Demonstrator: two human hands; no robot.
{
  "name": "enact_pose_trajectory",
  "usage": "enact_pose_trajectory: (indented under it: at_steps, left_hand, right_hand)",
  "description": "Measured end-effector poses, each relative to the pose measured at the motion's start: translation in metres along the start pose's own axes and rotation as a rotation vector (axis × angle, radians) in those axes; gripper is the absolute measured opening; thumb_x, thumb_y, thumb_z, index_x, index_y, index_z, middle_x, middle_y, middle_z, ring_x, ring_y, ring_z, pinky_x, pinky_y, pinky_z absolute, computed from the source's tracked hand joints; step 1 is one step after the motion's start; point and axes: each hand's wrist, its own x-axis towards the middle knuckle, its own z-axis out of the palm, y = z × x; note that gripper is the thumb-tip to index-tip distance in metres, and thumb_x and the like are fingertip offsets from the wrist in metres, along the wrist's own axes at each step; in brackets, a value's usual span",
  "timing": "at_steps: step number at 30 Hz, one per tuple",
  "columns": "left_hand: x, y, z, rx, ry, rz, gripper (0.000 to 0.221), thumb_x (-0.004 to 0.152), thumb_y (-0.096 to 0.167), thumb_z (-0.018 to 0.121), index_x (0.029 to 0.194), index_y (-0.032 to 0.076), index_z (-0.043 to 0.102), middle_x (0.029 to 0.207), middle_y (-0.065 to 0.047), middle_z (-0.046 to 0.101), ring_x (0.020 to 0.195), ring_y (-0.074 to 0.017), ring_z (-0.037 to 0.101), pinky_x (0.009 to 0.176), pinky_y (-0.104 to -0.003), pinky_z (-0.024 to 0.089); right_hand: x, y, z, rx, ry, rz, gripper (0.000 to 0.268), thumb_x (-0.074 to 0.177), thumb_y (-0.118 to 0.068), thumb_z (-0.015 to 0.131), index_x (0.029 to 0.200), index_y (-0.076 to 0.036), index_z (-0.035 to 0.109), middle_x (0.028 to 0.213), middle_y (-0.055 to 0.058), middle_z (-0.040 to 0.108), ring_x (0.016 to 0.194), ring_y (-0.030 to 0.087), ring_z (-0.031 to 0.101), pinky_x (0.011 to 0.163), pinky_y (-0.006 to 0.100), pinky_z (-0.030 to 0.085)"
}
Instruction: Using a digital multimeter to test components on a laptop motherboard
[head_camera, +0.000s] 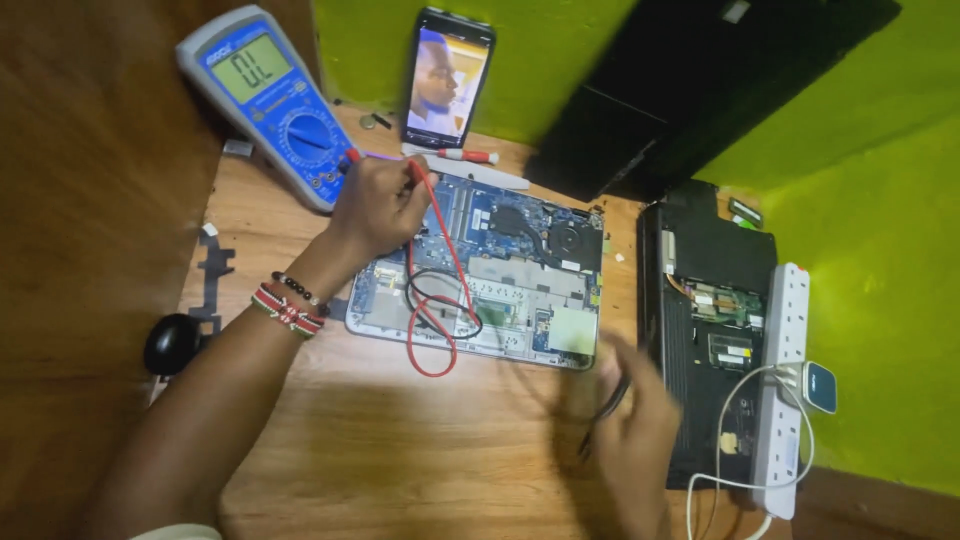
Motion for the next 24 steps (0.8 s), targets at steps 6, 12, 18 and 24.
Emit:
enact_pose_trajectory:
  at_steps: [6,12,18,24]
  left_hand:
    - [-0.002,0.0,0.0,0.009,-0.024,-0.041,0.041,0.102,0.01,0.06,0.064,0.007,0.046,0.053,-0.004,0.042,0.045,-0.0164,0.039,0.046,-0.038,0.027]
    - [0.0,0.003,-0.001,-0.024,-0.052,-0.071,0.035,0.101,0.006,0.059,0.067,0.009,0.052,0.052,-0.001,0.042,0.044,-0.0149,0.04,0.045,-0.035,0.03]
    - [-0.001,-0.001,0.0,-0.001,-0.045,-0.049,0.041,0.099,0.007,0.058,0.061,0.01,0.046,0.05,-0.003,0.042,0.043,-0.0172,0.041,0.044,-0.038,0.029]
    - [0.0,-0.005,-0.001,-0.018,0.0,-0.025,0.026,0.1,0.021,0.061,0.077,0.01,0.058,0.054,-0.016,0.053,0.058,-0.0424,0.064,0.051,-0.043,0.049]
  right_hand:
    - [-0.06,-0.019,0.011,-0.167,-0.004,0.358,0.061,0.09,-0.054,0.052,0.131,-0.011,0.068,0.13,0.019,0.065,0.12,0.033,0.065,0.094,0.047,0.053]
    - [-0.052,0.047,0.021,-0.139,-0.043,0.13,0.053,0.097,-0.034,0.057,0.14,-0.004,0.053,0.136,0.017,0.065,0.127,0.033,0.062,0.11,0.048,0.046]
    - [0.007,0.028,0.023,0.016,-0.07,0.155,0.059,0.104,-0.046,0.032,0.145,-0.007,0.046,0.132,0.02,0.064,0.115,0.035,0.067,0.091,0.052,0.06]
    - [0.057,0.005,0.037,0.319,0.14,-0.236,0.058,0.11,-0.035,0.039,0.149,0.008,0.039,0.143,0.031,0.054,0.138,0.042,0.051,0.11,0.051,0.046]
